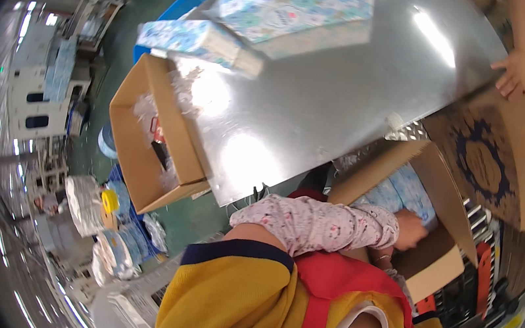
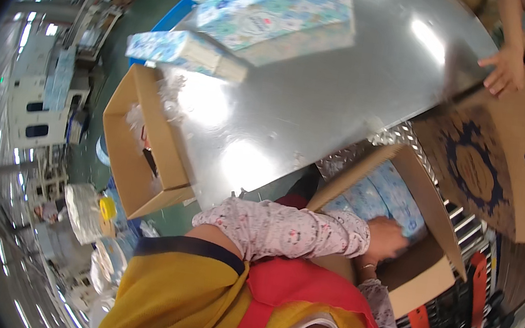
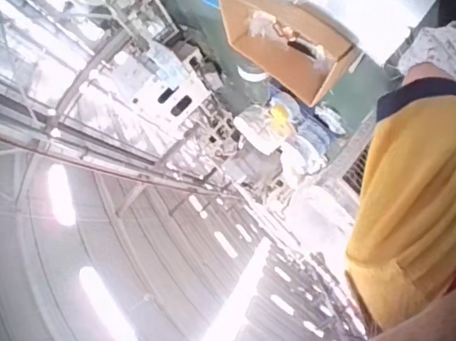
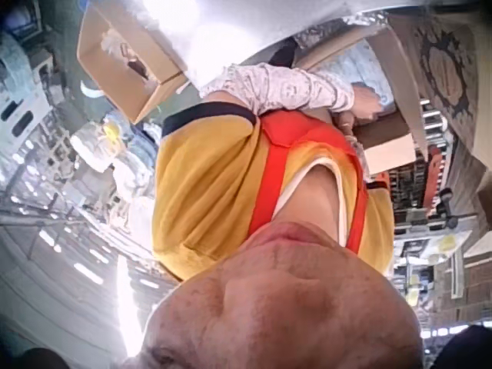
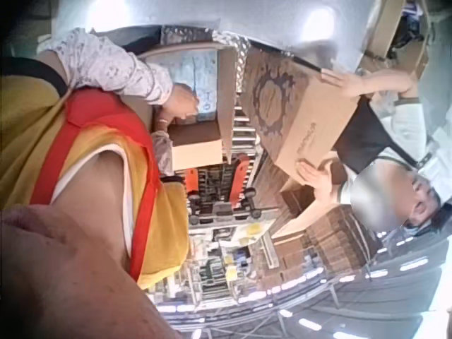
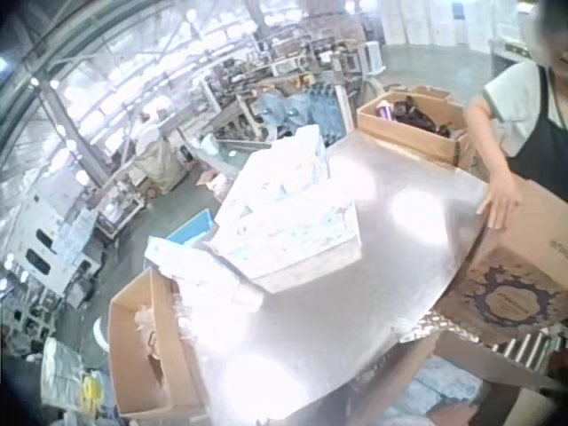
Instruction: The person packs multiple packages of tissues into a cardboard box on a metal table. They arrange the tissue packs in layers, close the box flaps, and move the filled box to a conveyor belt. The person repeats this process with several boxes.
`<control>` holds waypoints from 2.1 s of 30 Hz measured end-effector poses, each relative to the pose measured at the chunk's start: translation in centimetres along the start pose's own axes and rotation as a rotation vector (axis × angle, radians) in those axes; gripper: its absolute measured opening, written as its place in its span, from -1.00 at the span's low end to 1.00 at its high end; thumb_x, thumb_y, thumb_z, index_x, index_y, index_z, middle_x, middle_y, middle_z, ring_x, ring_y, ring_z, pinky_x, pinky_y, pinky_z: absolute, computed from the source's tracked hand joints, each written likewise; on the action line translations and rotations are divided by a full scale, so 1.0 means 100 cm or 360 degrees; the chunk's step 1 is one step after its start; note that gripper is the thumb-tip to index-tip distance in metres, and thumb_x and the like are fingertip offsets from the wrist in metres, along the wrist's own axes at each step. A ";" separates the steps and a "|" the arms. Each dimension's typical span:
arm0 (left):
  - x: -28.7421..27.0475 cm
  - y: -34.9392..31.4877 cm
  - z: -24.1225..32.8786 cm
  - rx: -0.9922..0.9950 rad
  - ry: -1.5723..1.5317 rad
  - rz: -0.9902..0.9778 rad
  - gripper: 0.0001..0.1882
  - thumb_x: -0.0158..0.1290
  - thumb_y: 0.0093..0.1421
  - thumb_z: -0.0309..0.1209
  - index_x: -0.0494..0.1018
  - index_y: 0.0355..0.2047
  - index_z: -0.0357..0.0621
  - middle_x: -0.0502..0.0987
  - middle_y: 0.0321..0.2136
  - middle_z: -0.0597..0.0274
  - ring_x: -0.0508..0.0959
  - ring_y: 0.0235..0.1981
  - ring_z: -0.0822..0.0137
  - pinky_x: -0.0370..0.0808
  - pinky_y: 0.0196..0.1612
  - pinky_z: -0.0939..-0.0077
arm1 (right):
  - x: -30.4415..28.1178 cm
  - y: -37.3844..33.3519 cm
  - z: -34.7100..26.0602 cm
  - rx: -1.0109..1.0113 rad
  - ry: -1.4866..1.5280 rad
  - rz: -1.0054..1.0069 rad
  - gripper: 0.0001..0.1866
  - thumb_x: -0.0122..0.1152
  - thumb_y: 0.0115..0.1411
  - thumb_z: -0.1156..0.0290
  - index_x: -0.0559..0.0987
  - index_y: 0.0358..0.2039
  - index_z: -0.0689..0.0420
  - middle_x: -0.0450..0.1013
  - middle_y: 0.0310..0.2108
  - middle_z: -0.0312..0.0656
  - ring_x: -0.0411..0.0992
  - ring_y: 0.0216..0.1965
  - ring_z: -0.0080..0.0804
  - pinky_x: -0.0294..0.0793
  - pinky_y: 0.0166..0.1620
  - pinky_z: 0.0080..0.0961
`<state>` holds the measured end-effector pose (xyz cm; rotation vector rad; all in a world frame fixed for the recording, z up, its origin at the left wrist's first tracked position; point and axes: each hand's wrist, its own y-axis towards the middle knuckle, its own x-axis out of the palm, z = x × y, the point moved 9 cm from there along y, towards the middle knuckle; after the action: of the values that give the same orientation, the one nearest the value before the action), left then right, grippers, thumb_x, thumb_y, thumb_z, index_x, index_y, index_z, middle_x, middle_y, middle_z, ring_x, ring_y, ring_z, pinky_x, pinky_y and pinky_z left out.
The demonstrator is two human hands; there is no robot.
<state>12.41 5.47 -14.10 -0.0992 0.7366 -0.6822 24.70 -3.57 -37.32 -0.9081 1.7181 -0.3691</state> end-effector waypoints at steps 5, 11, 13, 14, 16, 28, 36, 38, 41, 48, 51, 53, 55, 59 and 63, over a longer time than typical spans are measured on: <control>-0.172 -0.167 -0.068 0.0122 -0.0438 0.1578 -0.73 -0.01 0.10 -0.33 0.44 -0.20 -0.17 0.46 -0.26 0.02 0.42 -0.18 0.00 0.37 -0.09 0.22 | 0.005 0.038 -0.031 -0.0285 -0.0086 -0.0050 -0.80 0.13 -0.01 0.32 0.52 -0.44 0.20 0.48 -0.46 0.01 0.45 -0.38 0.00 0.43 -0.30 -0.23; -0.158 -0.461 -0.297 -0.2425 0.0450 0.1814 -0.26 0.07 -0.01 0.03 0.20 0.14 -0.04 0.07 0.15 -0.27 0.02 0.16 -0.33 0.10 0.14 -0.06 | -0.089 0.051 -0.141 -0.0685 0.0169 0.0198 -0.83 0.17 0.02 0.34 0.51 -0.43 0.18 0.48 -0.52 0.01 0.47 -0.45 -0.03 0.45 -0.40 -0.28; -0.129 -0.513 -0.323 -0.2538 0.0333 0.1905 -0.30 0.13 -0.04 -0.01 0.27 0.09 0.00 0.01 0.20 -0.15 -0.08 0.19 -0.34 0.11 0.13 -0.10 | -0.098 0.065 -0.148 -0.0871 0.0018 0.0232 -0.81 0.14 0.06 0.34 0.51 -0.40 0.21 0.49 -0.52 0.01 0.51 -0.47 -0.12 0.47 -0.41 -0.33; -0.114 -0.524 -0.338 -0.2439 0.0307 0.1957 -0.34 0.13 -0.04 -0.04 0.30 0.06 0.01 0.03 0.20 -0.09 -0.05 0.18 -0.33 0.13 0.09 -0.17 | -0.107 0.061 -0.157 -0.0802 0.0067 0.0178 -0.82 0.12 0.07 0.35 0.50 -0.40 0.21 0.48 -0.54 0.01 0.50 -0.52 -0.15 0.47 -0.44 -0.34; -0.101 -0.528 -0.346 -0.2260 0.0524 0.2062 -0.57 0.11 0.01 -0.19 0.44 -0.08 0.04 0.24 0.11 0.08 0.14 0.13 -0.15 0.32 0.01 0.03 | -0.125 0.056 -0.173 -0.0747 0.0083 0.0156 -0.82 0.10 0.08 0.36 0.49 -0.41 0.22 0.48 -0.58 0.00 0.49 -0.59 -0.20 0.47 -0.48 -0.37; -0.131 -0.521 -0.256 -0.0523 -0.1938 0.3259 -0.94 -0.01 0.17 -0.52 0.41 -0.33 -0.19 0.51 -0.46 0.26 0.52 -0.40 0.45 0.45 -0.62 0.55 | -0.153 0.012 -0.119 -0.0378 0.0595 0.0228 -0.83 0.08 0.07 0.43 0.47 -0.56 0.27 0.44 -0.66 -0.13 0.45 -0.63 -0.43 0.42 -0.53 -0.49; -0.124 -0.201 -0.048 -0.0262 -0.1629 0.1198 -0.78 -0.04 0.23 -0.29 0.43 -0.31 -0.22 0.52 -0.41 0.16 0.52 -0.45 0.41 0.45 -0.43 0.58 | -0.249 -0.047 -0.127 -0.0366 0.0542 0.0618 -0.81 0.15 0.06 0.37 0.50 -0.41 0.25 0.47 -0.54 -0.02 0.45 -0.50 -0.23 0.42 -0.39 -0.40; -0.101 -0.149 0.003 -0.0024 -0.1023 0.1058 -0.64 -0.08 0.24 -0.20 0.42 -0.16 -0.26 0.48 -0.22 -0.06 0.51 -0.21 0.19 0.45 -0.18 0.38 | -0.263 -0.068 -0.109 -0.0345 0.0575 0.0759 -0.82 0.15 0.04 0.39 0.50 -0.41 0.25 0.47 -0.52 -0.02 0.46 -0.48 -0.25 0.42 -0.38 -0.41; -0.052 -0.109 0.030 0.0135 -0.0068 0.0901 -0.55 -0.03 0.19 -0.14 0.40 -0.07 -0.24 0.30 0.02 -0.25 0.35 0.05 -0.05 0.29 0.07 0.22 | -0.258 -0.090 -0.060 -0.0570 0.0367 0.1101 -0.84 0.15 0.04 0.41 0.49 -0.42 0.24 0.44 -0.54 -0.06 0.44 -0.47 -0.35 0.40 -0.37 -0.48; -0.132 -0.221 -0.030 0.0069 -0.0270 0.1799 -0.80 0.10 0.03 -0.43 0.49 -0.31 -0.22 0.51 -0.33 0.07 0.47 -0.25 0.07 0.42 -0.17 0.31 | -0.235 -0.104 -0.030 -0.0273 0.0601 0.0741 -0.86 0.10 0.11 0.43 0.47 -0.41 0.26 0.41 -0.59 -0.20 0.36 -0.56 -0.54 0.35 -0.46 -0.59; -0.159 -0.305 -0.114 -0.0510 0.0201 0.2140 -0.76 0.08 0.00 -0.42 0.48 -0.28 -0.19 0.50 -0.29 0.02 0.43 -0.18 0.00 0.36 -0.10 0.21 | -0.261 -0.096 -0.098 -0.0366 0.0552 0.0809 -0.87 0.07 0.14 0.47 0.45 -0.41 0.30 0.40 -0.59 -0.24 0.35 -0.56 -0.58 0.35 -0.46 -0.63; -0.172 -0.354 -0.172 -0.0776 0.0434 0.2210 -0.73 0.09 -0.03 -0.41 0.47 -0.27 -0.20 0.48 -0.26 -0.01 0.40 -0.13 -0.03 0.31 -0.04 0.16 | -0.289 -0.089 -0.157 -0.0457 0.0501 0.0889 -0.88 0.05 0.15 0.48 0.45 -0.42 0.30 0.39 -0.59 -0.25 0.34 -0.57 -0.59 0.35 -0.46 -0.63; -0.190 -0.403 -0.224 -0.1002 0.0535 0.2287 -0.68 0.10 -0.05 -0.39 0.46 -0.24 -0.20 0.45 -0.19 -0.06 0.36 -0.05 -0.07 0.27 0.01 0.11 | -0.308 -0.069 -0.204 -0.0681 0.0611 0.0958 -0.88 0.05 0.16 0.50 0.44 -0.37 0.30 0.40 -0.53 -0.24 0.36 -0.50 -0.57 0.38 -0.39 -0.61; -0.228 -0.486 -0.299 -0.1415 0.0643 0.2267 -0.51 0.15 -0.10 -0.39 0.37 -0.10 -0.18 0.33 -0.02 -0.06 0.25 0.05 -0.12 0.18 0.07 0.04 | -0.330 -0.064 -0.392 -0.1232 0.0352 0.0993 -0.89 0.07 0.12 0.57 0.44 -0.32 0.29 0.41 -0.45 -0.12 0.41 -0.42 -0.38 0.39 -0.31 -0.55; -0.287 -0.514 -0.302 -0.1367 0.0868 0.2169 -0.21 0.28 -0.23 -0.36 0.22 0.07 -0.01 0.24 0.07 0.04 0.17 0.12 -0.07 0.06 0.12 -0.13 | -0.278 -0.044 -0.529 -0.1577 0.0112 0.0461 -0.82 0.14 0.01 0.59 0.44 -0.32 0.27 0.41 -0.42 -0.04 0.42 -0.39 -0.14 0.41 -0.33 -0.43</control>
<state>-50.30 -12.83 -3.69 -0.1631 1.3438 0.9781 -19.26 3.44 2.78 -1.2996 2.0677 0.7227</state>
